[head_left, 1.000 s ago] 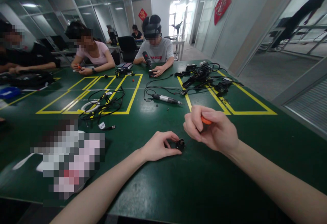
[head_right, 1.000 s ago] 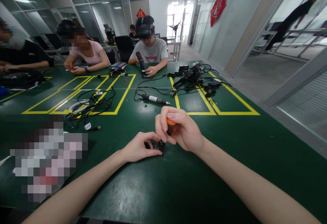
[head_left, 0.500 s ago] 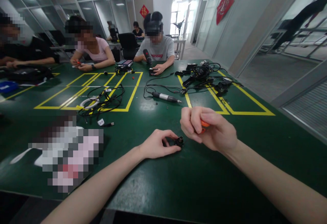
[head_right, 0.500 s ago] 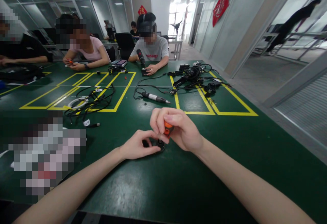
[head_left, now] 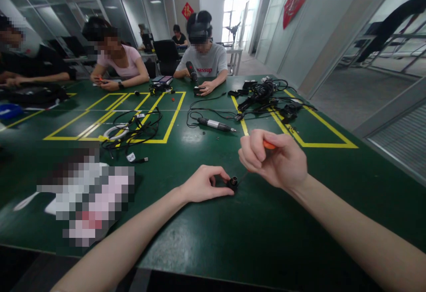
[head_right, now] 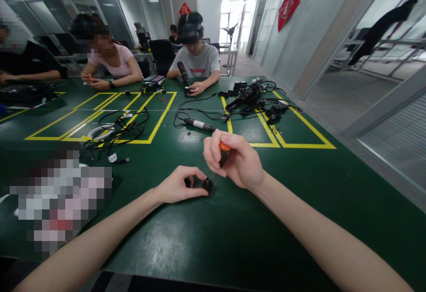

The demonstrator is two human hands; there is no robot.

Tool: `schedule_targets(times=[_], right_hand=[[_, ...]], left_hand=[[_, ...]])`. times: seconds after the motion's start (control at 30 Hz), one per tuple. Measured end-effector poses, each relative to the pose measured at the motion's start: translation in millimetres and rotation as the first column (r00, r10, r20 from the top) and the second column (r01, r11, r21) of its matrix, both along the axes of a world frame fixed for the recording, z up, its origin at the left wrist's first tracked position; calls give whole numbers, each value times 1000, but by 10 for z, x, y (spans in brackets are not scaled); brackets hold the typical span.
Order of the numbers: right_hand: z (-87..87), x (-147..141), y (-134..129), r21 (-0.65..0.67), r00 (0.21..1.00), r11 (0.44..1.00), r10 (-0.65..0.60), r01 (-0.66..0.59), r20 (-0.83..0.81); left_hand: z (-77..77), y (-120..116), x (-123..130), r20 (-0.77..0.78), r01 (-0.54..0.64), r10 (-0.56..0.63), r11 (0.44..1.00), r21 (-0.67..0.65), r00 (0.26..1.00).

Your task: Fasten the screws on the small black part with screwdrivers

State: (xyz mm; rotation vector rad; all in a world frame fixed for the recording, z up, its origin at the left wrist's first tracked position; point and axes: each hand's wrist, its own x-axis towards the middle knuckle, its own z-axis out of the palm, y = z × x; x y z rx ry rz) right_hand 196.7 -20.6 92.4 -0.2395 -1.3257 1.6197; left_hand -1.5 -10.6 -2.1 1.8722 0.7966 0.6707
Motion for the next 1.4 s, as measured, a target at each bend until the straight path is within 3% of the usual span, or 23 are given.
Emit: schedule_targets(times=[0.33,0.53,0.7,0.83,1.1,1.27,1.4], right_hand=[[-4,-20,-24,-56,996,996,73,-75,-47],[-20,-6,-2,-5,998,998,59,-59,-6],[0,-31,-42,-51,997,996,76,-77,-15],[-6,-25,-53,-58,994,993,97,-99,-43],[-37,-34,-29,-17,987,989,145,-144,67],[-29,-42,-43,-49,989,988,148,-147,24],[-39,-32,-33,-48,997,997,69,-68,29]], left_hand=[[-41,41,-20,96,78,-57,971,-225,994],[-45,64,-23,128,103,-72,960,-259,989],[-18,56,-28,104,110,-85,958,-264,991],[-8,52,-37,101,128,-105,959,-253,989],[0,35,-29,37,110,-106,979,-170,994],[-52,49,-18,113,72,-46,969,-238,993],[-77,73,-17,125,75,-39,951,-300,991]])
